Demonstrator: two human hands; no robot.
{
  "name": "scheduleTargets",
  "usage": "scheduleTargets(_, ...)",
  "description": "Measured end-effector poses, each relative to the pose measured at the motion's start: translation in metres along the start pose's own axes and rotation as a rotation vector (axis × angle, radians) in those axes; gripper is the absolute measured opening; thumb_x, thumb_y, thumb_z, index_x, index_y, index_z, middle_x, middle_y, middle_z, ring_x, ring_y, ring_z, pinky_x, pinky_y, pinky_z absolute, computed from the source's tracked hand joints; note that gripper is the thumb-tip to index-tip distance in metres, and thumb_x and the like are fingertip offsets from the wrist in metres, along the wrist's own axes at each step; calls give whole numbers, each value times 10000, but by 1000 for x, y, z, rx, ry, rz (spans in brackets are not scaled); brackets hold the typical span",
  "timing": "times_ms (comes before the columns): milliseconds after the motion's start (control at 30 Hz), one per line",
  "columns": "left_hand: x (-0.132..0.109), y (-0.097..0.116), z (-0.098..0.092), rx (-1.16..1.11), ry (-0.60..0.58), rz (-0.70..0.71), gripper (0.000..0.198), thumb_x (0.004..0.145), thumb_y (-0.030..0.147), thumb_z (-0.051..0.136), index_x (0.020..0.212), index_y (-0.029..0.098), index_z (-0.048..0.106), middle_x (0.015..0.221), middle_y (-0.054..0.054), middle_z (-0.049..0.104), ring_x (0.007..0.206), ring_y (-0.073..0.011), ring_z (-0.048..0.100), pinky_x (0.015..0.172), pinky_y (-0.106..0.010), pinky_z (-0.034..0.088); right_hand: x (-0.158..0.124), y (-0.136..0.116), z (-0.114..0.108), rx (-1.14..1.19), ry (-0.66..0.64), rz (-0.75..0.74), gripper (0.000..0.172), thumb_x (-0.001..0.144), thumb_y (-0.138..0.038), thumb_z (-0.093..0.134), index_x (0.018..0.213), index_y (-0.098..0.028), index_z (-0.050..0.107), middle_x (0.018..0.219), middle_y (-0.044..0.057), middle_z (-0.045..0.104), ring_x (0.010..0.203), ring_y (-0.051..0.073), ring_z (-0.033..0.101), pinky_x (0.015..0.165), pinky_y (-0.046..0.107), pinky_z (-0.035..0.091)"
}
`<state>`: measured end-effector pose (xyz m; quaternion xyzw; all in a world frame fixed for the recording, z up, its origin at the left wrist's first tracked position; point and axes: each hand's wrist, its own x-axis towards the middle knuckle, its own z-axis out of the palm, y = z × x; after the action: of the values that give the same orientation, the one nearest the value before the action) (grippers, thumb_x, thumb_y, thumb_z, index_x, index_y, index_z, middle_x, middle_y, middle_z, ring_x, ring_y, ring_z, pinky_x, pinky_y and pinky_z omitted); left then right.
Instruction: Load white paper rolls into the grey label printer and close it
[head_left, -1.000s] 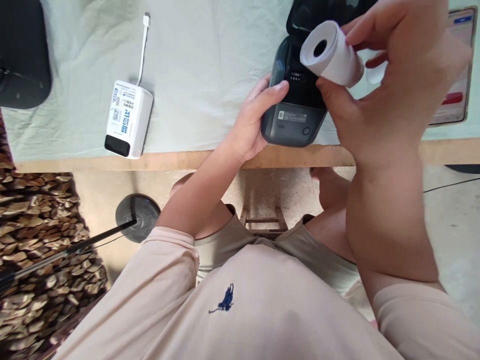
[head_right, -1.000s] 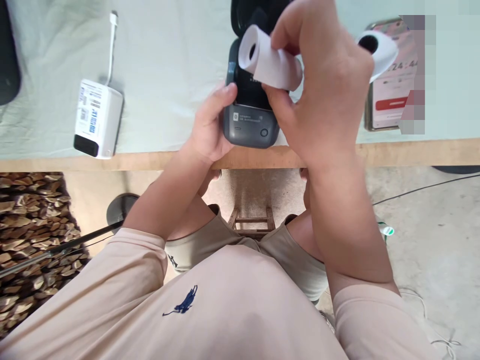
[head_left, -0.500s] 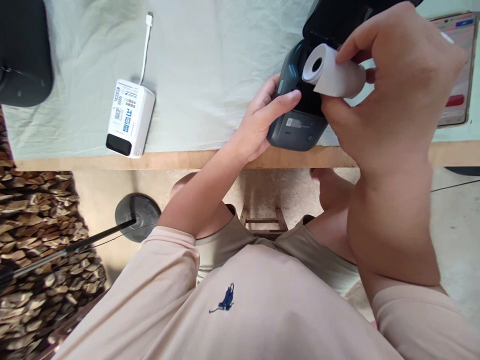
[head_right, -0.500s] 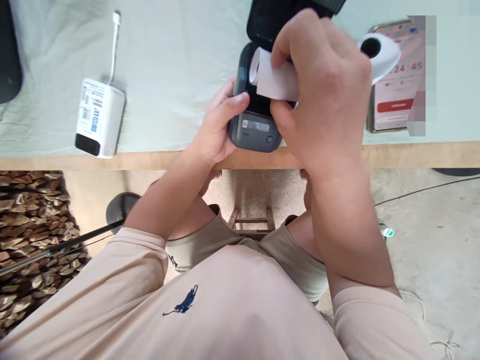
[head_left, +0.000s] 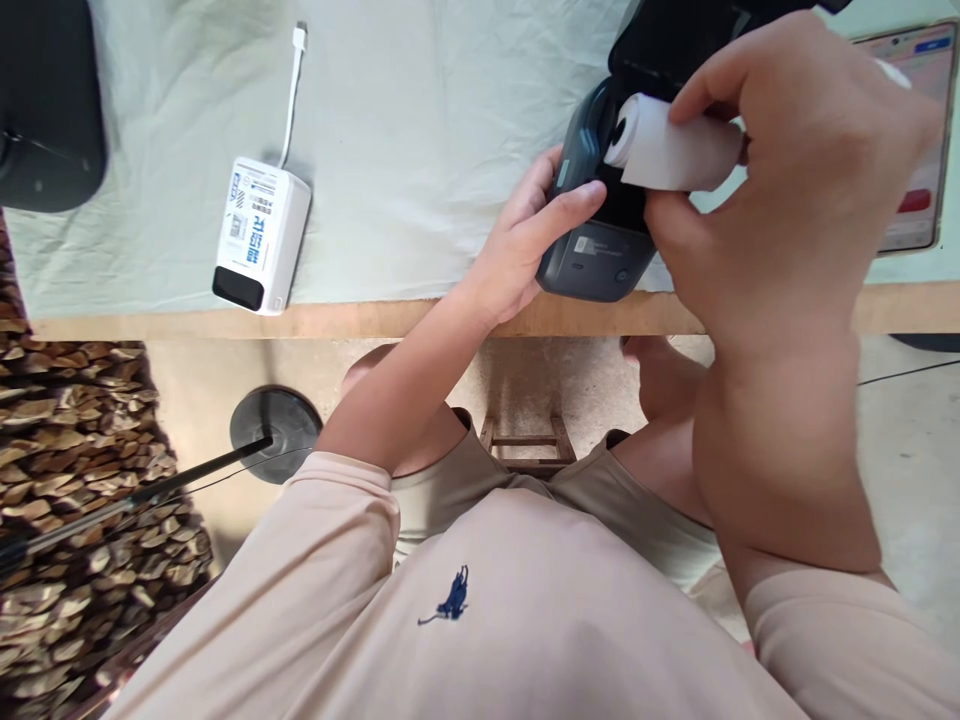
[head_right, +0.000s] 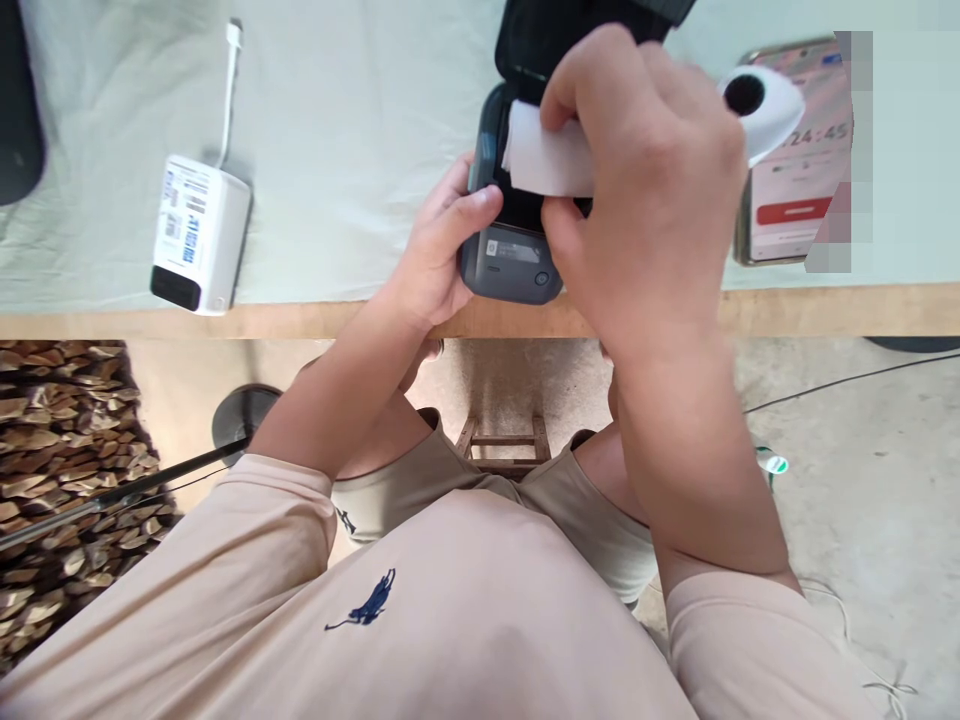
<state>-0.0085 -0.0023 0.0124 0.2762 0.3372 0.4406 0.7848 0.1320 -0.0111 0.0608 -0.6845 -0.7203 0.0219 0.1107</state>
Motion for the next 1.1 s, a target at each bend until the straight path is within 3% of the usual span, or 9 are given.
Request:
scheduleTargets(200, 2, -1, -3, 89, -58, 50, 148, 808, 206, 512, 939, 253, 563, 844, 32, 628, 819, -115, 606, 684, -206, 464, -2, -2, 1, 76, -32, -4, 370, 679, -306, 424, 1040, -273, 497, 1057, -37, 525, 1014, 122, 490, 835, 271, 317)
scheduleTargets(333, 2, -1, -4, 91, -90, 68, 146, 808, 206, 503, 944, 229, 549, 831, 31, 606, 764, -101, 594, 667, -208, 453, 1, -2, 4, 103, -22, 31, 359, 661, -284, 443, 1008, -261, 534, 1012, -42, 556, 888, 80, 498, 758, 242, 294)
scheduleTargets(500, 1, 0, -4, 14, -104, 53, 89, 800, 270, 516, 881, 240, 539, 774, 17, 581, 663, -91, 551, 608, -227, 435, 6, 0, 10, 157, -29, 15, 282, 712, -387, 425, 879, -246, 603, 835, -44, 583, 743, 38, 440, 680, 219, 245)
scheduleTargets(700, 3, 1, -6, -73, -136, 40, 99, 808, 298, 496, 860, 222, 534, 742, 12, 574, 660, -94, 566, 623, -246, 468, 1, -1, 17, 227, 99, -62, 298, 737, -404, 402, 857, -224, 607, 866, -18, 577, 907, 81, 481, 845, 271, 319)
scheduleTargets(833, 3, 3, -8, -112, -169, 36, 242, 837, 359, 424, 817, 159, 558, 680, -2, 575, 716, -109, 610, 679, -238, 480, -2, -1, 20, 279, 107, -183, 338, 773, -484, 363, 809, -257, 610, 844, -31, 573, 962, 73, 484, 906, 298, 334)
scheduleTargets(967, 3, 2, -10, -111, -90, 9, 156, 783, 318, 540, 811, 166, 559, 690, 8, 584, 752, -108, 622, 699, -214, 475, -3, -1, 20, 339, 89, -305, 265, 738, -473, 451, 799, -280, 622, 894, -75, 581, 931, 58, 502, 871, 283, 359)
scheduleTargets(1100, 3, 1, -12, -84, -33, 9, 134, 722, 195, 609, 848, 197, 563, 718, 0, 633, 727, -137, 623, 685, -252, 485, -2, 2, 22, 493, 222, -330, 229, 722, -401, 493, 761, -204, 602, 823, -59, 581, 865, 23, 517, 838, 229, 390)
